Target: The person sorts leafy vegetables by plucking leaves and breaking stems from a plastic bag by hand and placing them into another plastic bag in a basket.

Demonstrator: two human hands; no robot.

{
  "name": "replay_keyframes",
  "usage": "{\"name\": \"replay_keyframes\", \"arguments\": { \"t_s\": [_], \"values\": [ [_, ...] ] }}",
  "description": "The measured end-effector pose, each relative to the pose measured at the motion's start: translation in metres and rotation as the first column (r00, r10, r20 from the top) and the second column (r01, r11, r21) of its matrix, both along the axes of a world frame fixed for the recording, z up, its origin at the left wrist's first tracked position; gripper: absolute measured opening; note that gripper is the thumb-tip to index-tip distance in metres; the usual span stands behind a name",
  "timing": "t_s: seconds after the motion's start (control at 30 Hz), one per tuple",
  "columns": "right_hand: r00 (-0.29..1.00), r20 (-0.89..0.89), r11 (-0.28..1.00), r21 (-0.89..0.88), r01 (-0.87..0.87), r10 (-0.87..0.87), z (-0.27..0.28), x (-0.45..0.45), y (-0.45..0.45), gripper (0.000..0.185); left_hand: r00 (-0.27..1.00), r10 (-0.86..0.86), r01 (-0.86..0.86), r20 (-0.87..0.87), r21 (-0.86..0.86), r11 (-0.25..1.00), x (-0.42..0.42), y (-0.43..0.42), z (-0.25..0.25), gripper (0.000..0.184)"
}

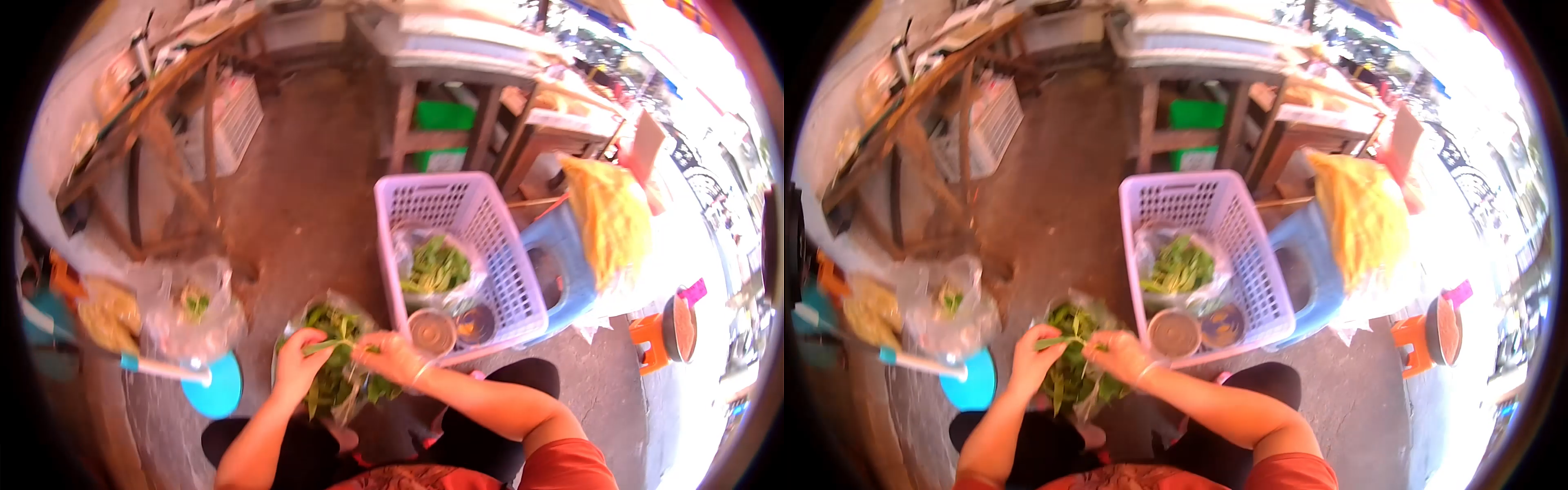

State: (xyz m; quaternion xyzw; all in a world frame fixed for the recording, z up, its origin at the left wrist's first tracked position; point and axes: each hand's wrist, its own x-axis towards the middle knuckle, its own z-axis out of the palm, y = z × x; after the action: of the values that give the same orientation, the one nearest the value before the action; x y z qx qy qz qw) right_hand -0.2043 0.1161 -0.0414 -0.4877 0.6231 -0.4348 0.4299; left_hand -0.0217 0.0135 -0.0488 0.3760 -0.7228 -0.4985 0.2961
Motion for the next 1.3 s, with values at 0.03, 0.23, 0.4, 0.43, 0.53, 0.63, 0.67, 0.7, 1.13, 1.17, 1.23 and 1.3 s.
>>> {"name": "replay_keyframes", "arguments": {
  "t_s": [0.03, 0.23, 0.4, 0.43, 0.53, 0.63, 0.67, 0.7, 1.13, 1.17, 1.23, 1.3],
  "values": [
    [0.998, 0.046, 0.999, 0.0, 0.035, -0.035, -0.014, -0.002, -0.004, 0.017, 0.997, 0.06, -0.057, -0.041, 0.078, 0.995, 0.002, 0.001, -0.007, 0.015],
    [0.97, -0.192, 0.989, -0.044, 0.144, -0.149, -0.015, 0.002, -0.007, 0.023, 0.988, 0.015, 0.084, -0.153, 0.621, 0.78, -0.008, 0.032, -0.002, 0.017],
    [0.967, -0.253, 0.997, -0.06, -0.044, 0.027, -0.018, 0.018, -0.003, 0.03, 0.962, 0.172, 0.045, -0.211, 0.746, 0.664, -0.011, 0.031, -0.01, 0.016],
    [0.977, -0.204, 0.994, -0.086, -0.071, 0.052, -0.013, 0.019, -0.004, 0.029, 0.951, 0.205, 0.052, -0.23, 0.776, 0.629, -0.009, 0.028, -0.011, 0.015],
    [0.985, -0.167, 0.984, -0.164, -0.071, 0.043, -0.003, 0.02, -0.003, 0.026, 0.947, 0.275, -0.024, -0.167, 0.816, 0.577, -0.009, 0.022, -0.002, 0.013],
    [0.988, -0.152, 0.958, -0.284, -0.036, -0.009, 0.019, 0.01, -0.005, 0.02, 0.927, 0.366, -0.203, -0.083, 0.708, 0.676, -0.026, 0.023, 0.029, 0.014],
    [0.989, -0.144, 0.947, -0.32, -0.014, -0.034, 0.03, 0.005, -0.005, 0.018, 0.948, 0.3, -0.169, -0.101, 0.64, 0.75, -0.026, 0.017, 0.03, 0.014],
    [0.98, -0.197, 0.922, -0.383, -0.052, -0.026, 0.037, -0.002, -0.008, 0.017, 0.966, 0.233, -0.13, -0.112, 0.57, 0.811, -0.025, 0.012, 0.027, 0.014],
    [0.706, -0.696, 0.871, -0.422, -0.25, -0.135, -0.002, -0.009, 0.0, 0.012, 0.994, -0.103, 0.098, -0.022, 0.555, 0.826, -0.018, 0.018, 0.007, 0.012],
    [0.678, -0.73, 0.888, -0.366, -0.28, -0.087, -0.002, -0.008, -0.001, 0.012, 0.991, -0.132, 0.119, -0.016, 0.539, 0.834, -0.016, 0.018, 0.002, 0.013],
    [0.626, -0.779, 0.896, -0.302, -0.326, -0.035, -0.002, -0.008, -0.001, 0.014, 0.982, -0.188, 0.16, 0.015, 0.464, 0.871, -0.016, 0.017, -0.004, 0.015],
    [0.612, -0.788, 0.881, -0.337, -0.331, -0.071, -0.008, -0.007, -0.002, 0.015, 0.941, -0.285, 0.209, 0.182, 0.352, 0.913, -0.015, 0.014, 0.001, 0.017]
  ]
}}
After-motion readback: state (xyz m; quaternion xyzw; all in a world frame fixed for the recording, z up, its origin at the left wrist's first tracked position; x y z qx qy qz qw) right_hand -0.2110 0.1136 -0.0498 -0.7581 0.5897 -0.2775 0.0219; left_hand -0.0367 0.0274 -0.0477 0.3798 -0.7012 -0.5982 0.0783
